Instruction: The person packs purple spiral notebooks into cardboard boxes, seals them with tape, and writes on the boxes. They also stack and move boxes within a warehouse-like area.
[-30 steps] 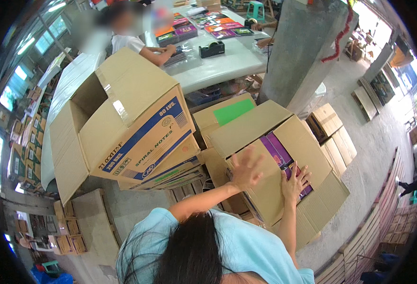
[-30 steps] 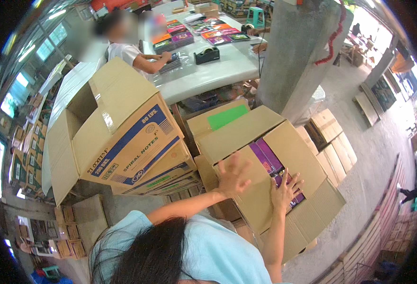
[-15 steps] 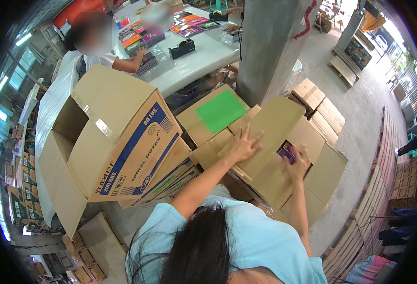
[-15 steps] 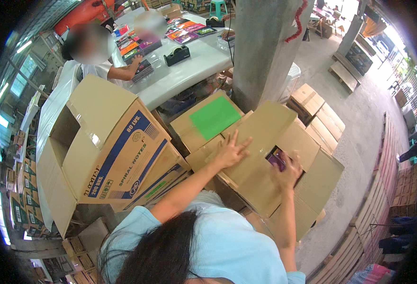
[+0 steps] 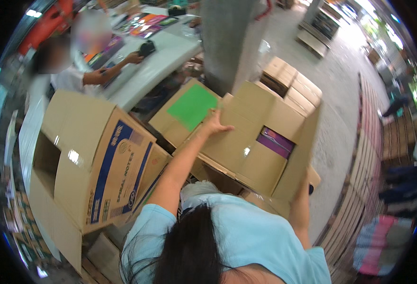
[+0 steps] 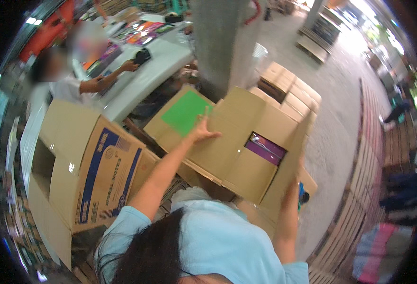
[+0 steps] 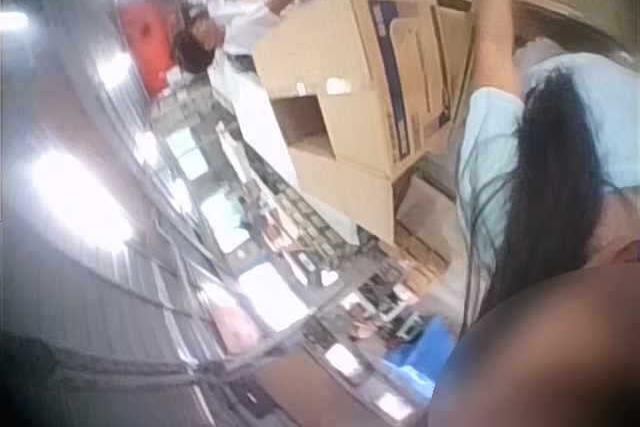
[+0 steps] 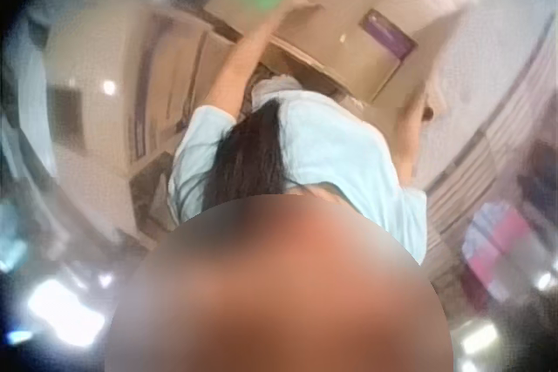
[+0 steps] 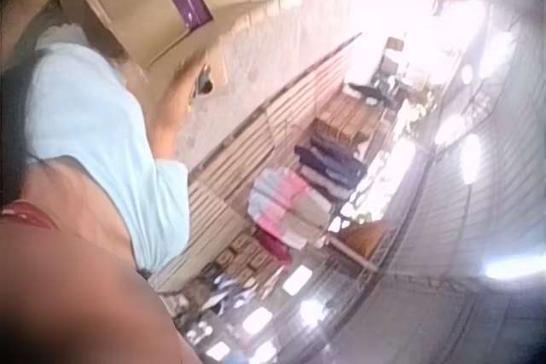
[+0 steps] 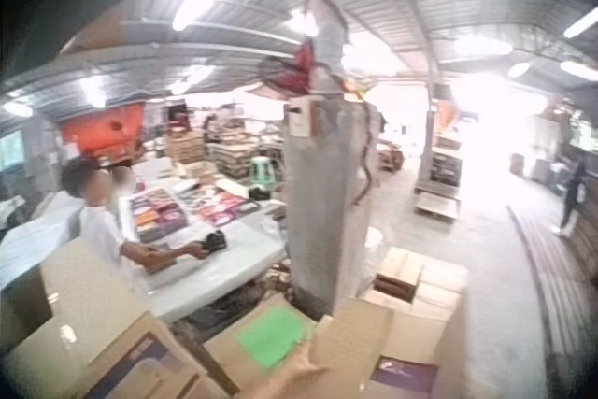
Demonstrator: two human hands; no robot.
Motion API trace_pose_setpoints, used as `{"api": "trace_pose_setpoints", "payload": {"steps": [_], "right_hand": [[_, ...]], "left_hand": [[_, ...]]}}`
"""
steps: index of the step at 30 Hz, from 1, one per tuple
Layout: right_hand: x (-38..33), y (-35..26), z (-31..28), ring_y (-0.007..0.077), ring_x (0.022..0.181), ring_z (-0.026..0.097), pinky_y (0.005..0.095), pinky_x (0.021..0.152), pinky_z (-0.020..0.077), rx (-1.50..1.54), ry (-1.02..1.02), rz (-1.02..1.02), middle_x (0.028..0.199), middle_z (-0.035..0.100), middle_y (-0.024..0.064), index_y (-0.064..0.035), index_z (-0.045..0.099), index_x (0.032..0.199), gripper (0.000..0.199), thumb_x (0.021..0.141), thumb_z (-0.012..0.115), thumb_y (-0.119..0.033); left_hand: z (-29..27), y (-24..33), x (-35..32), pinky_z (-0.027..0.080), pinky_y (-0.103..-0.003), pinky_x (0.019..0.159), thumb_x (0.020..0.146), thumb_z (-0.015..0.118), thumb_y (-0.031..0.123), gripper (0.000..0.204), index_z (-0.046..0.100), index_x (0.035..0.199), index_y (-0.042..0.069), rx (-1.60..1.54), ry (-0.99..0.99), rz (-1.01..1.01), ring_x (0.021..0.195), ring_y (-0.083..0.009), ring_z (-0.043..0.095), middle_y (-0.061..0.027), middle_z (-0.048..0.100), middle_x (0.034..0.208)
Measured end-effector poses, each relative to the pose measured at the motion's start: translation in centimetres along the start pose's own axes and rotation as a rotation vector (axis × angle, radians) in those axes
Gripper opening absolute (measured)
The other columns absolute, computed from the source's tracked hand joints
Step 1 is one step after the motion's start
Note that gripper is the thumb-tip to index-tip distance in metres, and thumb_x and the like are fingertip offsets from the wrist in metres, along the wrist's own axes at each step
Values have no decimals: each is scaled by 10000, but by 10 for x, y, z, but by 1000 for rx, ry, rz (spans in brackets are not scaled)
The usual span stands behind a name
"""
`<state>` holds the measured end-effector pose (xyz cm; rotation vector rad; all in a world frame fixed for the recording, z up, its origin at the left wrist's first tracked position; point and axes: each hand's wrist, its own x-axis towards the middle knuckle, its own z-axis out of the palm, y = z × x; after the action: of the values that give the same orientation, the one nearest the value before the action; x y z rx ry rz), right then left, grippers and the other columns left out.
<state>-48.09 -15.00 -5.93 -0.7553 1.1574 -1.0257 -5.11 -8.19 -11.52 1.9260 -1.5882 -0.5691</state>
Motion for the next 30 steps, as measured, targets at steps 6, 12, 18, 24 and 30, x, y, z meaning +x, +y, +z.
{"api": "trace_pose_setpoints", "payload": {"steps": [6,12,18,24,30], "right_hand": [[29,40,54,276,1119,529,359,868,483,-626,127,-394,1271,478,198,-13,212,1441,933,771,679,-464],[22,31,83,420,1207,442,463,923,455,-1166,328,-231,1384,303,277,-143,118,1482,1117,657,710,-609],[18,27,100,455,1198,434,501,904,454,-1398,451,-151,1365,320,282,-178,130,1483,1057,691,656,-642],[19,21,113,471,1150,457,493,918,442,-1409,434,-301,1311,370,316,-115,161,1471,1041,700,674,-590],[7,20,126,459,1103,494,474,917,438,-1311,398,-282,1272,409,317,-112,181,1468,995,714,704,-497]], "left_hand": [[7,18,33,313,-389,1070,518,896,377,1317,56,1454,-17,-907,-265,-10,1298,-317,362,-221,334,1413],[2,30,46,247,-435,1096,579,835,478,1277,36,1471,35,-516,-189,53,1379,-322,219,-234,185,1484],[50,84,134,18,-586,1102,747,560,673,1016,95,1489,159,297,-44,431,1427,-311,9,-149,-6,1544],[105,138,210,232,-606,1012,839,489,541,583,482,1295,178,207,-206,493,1196,-280,475,-119,533,1263],[95,145,204,337,-482,974,823,568,459,384,654,1082,189,236,-176,407,1068,-239,574,-59,650,1077]]}}
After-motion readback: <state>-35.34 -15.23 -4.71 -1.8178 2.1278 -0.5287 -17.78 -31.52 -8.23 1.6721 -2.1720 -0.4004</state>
